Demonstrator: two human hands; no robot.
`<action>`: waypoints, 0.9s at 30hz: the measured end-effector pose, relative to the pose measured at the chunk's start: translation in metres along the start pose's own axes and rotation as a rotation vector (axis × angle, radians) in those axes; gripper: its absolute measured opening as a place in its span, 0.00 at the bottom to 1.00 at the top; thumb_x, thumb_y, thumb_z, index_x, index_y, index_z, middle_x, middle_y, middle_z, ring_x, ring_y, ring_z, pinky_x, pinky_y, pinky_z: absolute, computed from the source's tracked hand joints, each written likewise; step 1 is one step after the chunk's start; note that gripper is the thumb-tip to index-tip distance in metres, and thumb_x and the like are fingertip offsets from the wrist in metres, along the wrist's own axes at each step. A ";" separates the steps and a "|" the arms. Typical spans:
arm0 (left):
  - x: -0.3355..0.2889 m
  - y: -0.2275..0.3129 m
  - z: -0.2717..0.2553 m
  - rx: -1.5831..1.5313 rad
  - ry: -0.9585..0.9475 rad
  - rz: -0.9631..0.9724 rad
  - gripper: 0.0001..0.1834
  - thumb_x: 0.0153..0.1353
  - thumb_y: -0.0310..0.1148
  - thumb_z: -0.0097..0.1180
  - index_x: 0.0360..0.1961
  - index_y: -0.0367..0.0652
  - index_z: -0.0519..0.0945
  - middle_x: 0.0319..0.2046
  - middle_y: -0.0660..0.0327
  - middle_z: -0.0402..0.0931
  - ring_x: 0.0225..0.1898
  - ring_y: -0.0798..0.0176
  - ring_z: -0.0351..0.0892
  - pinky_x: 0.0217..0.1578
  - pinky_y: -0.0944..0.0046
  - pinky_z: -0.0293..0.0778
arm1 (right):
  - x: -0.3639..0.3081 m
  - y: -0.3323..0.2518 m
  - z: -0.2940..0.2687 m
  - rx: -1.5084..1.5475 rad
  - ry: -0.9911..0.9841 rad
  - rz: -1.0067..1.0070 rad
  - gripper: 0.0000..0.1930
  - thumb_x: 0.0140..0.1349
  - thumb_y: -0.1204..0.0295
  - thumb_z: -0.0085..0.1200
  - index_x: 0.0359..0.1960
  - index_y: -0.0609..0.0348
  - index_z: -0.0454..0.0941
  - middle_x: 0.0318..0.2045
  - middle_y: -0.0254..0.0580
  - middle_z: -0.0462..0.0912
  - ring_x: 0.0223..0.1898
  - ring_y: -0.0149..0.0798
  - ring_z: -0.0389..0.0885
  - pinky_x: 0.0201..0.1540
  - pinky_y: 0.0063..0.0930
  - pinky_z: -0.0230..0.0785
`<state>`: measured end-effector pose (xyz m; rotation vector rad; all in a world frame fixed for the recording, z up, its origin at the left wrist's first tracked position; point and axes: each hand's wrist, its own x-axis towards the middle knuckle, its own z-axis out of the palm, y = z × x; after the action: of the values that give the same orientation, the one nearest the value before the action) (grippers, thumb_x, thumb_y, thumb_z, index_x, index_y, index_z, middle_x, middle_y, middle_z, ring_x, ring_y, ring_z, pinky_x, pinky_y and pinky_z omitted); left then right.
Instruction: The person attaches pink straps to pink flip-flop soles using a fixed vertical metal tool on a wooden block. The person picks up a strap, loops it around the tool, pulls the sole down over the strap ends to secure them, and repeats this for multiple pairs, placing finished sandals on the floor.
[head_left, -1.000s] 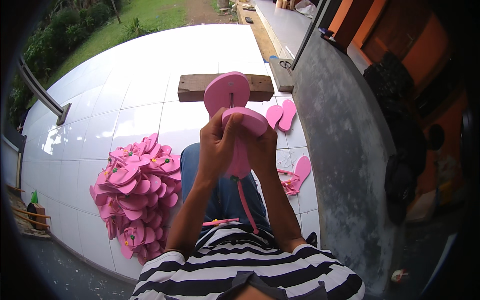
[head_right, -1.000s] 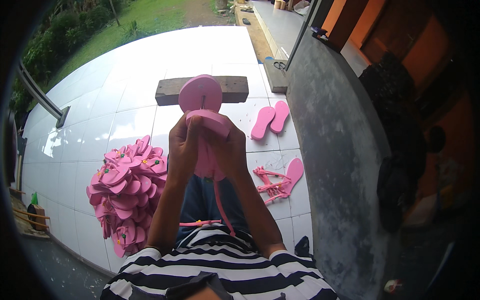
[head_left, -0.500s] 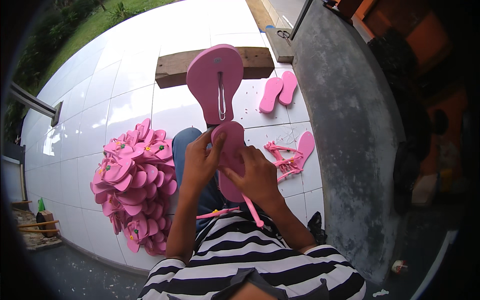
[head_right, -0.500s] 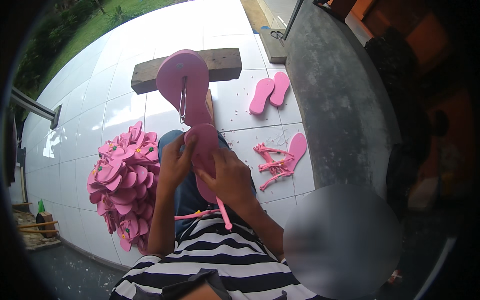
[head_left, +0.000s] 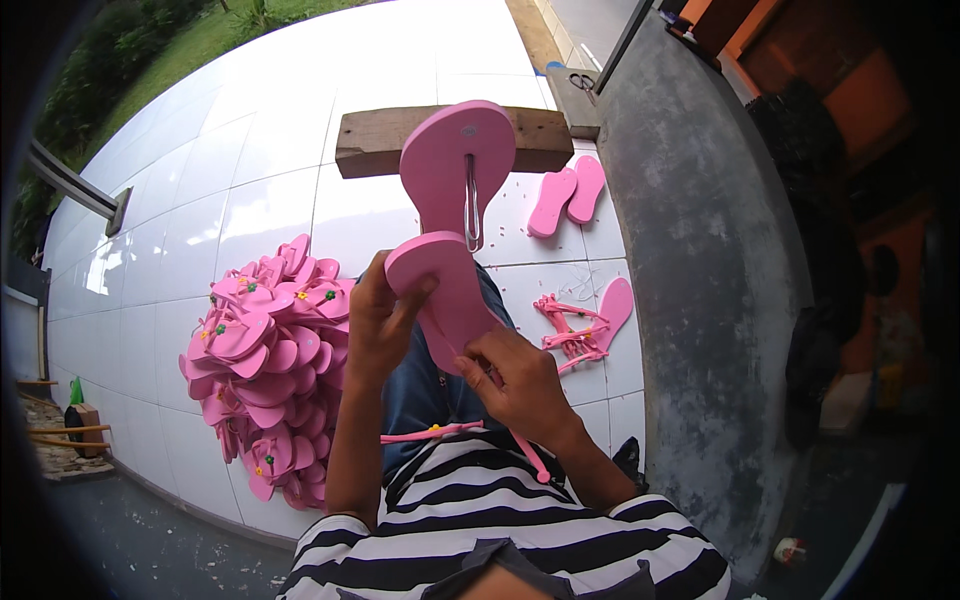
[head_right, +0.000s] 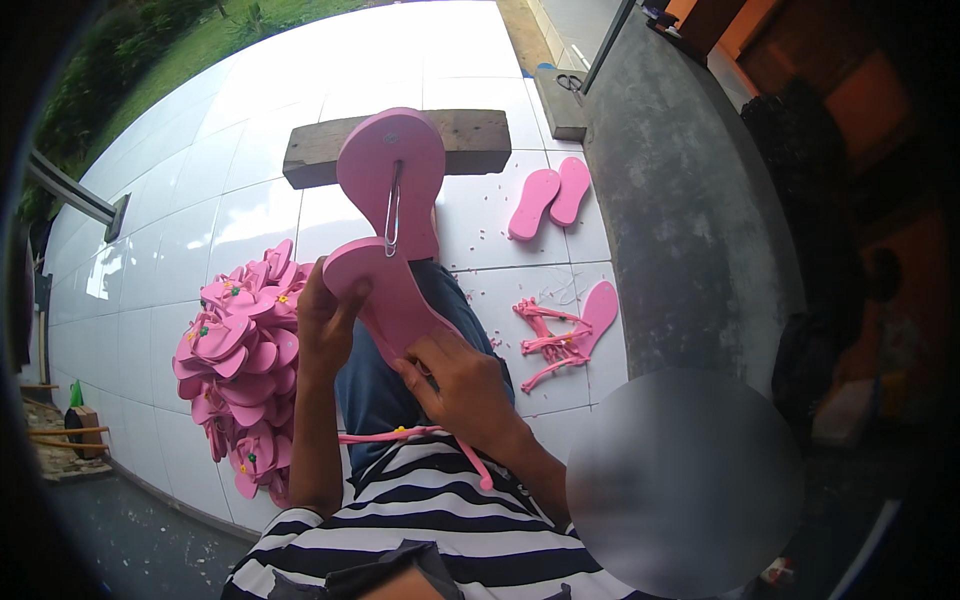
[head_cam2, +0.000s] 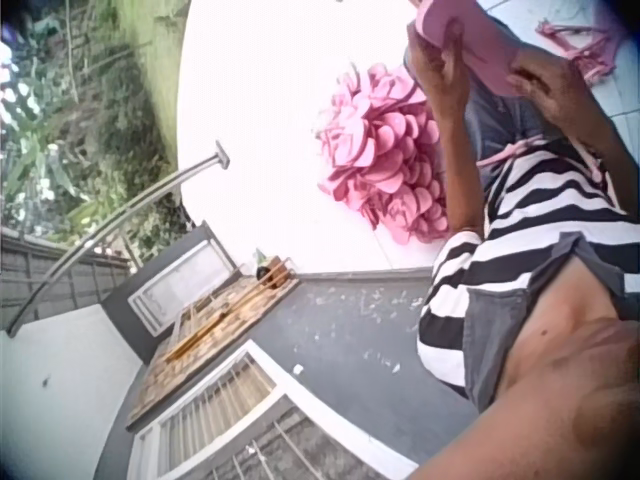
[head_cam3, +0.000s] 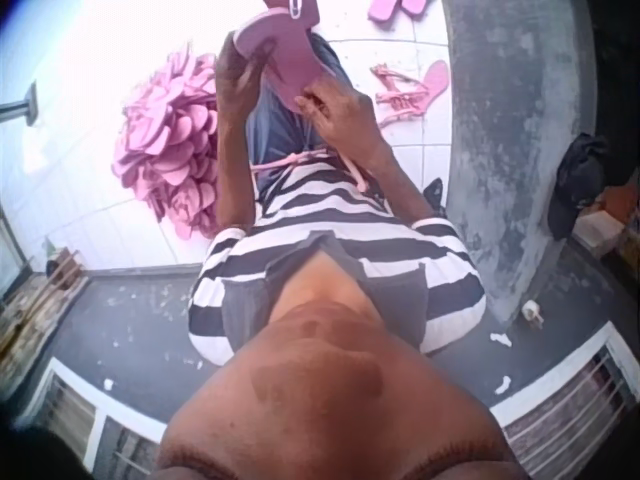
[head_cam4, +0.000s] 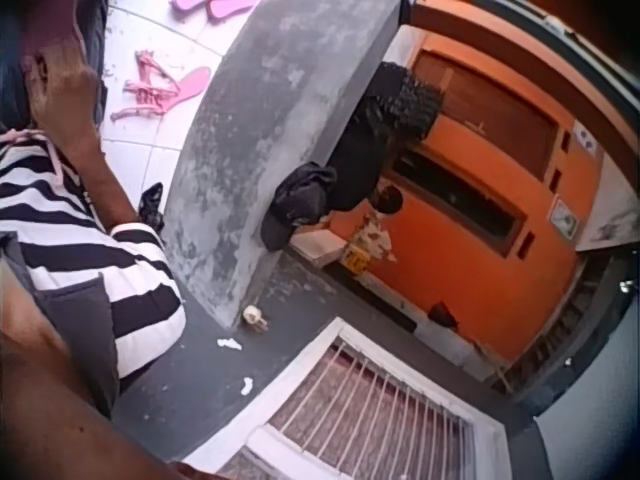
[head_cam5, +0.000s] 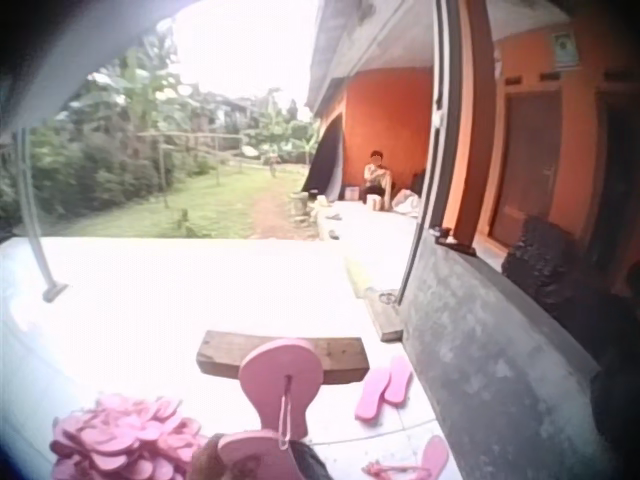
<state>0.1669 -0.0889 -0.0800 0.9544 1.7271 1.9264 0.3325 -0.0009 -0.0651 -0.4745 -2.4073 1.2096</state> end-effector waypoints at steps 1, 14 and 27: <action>0.000 0.007 0.000 -0.112 0.016 0.031 0.11 0.65 0.27 0.58 0.47 0.35 0.74 0.38 0.57 0.80 0.41 0.70 0.79 0.43 0.68 0.74 | 0.005 -0.003 -0.002 0.031 0.134 0.022 0.09 0.61 0.68 0.60 0.35 0.60 0.75 0.30 0.45 0.77 0.31 0.46 0.78 0.33 0.37 0.71; 0.030 0.021 0.015 -0.035 -0.151 0.735 0.22 0.51 0.25 0.67 0.43 0.45 0.67 0.38 0.52 0.72 0.39 0.56 0.77 0.40 0.60 0.76 | 0.055 0.011 -0.022 0.060 0.404 -0.369 0.12 0.53 0.80 0.66 0.39 0.61 0.78 0.40 0.46 0.83 0.43 0.46 0.84 0.43 0.34 0.77; 0.039 0.028 0.021 0.011 -0.016 0.633 0.26 0.52 0.28 0.71 0.43 0.43 0.64 0.36 0.53 0.73 0.35 0.60 0.75 0.35 0.62 0.74 | 0.064 0.003 -0.026 0.072 0.424 -0.376 0.11 0.51 0.79 0.68 0.34 0.62 0.77 0.38 0.47 0.83 0.38 0.43 0.85 0.37 0.30 0.80</action>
<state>0.1585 -0.0525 -0.0434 1.6660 1.5387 2.2569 0.2906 0.0482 -0.0406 -0.2134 -1.9717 0.9189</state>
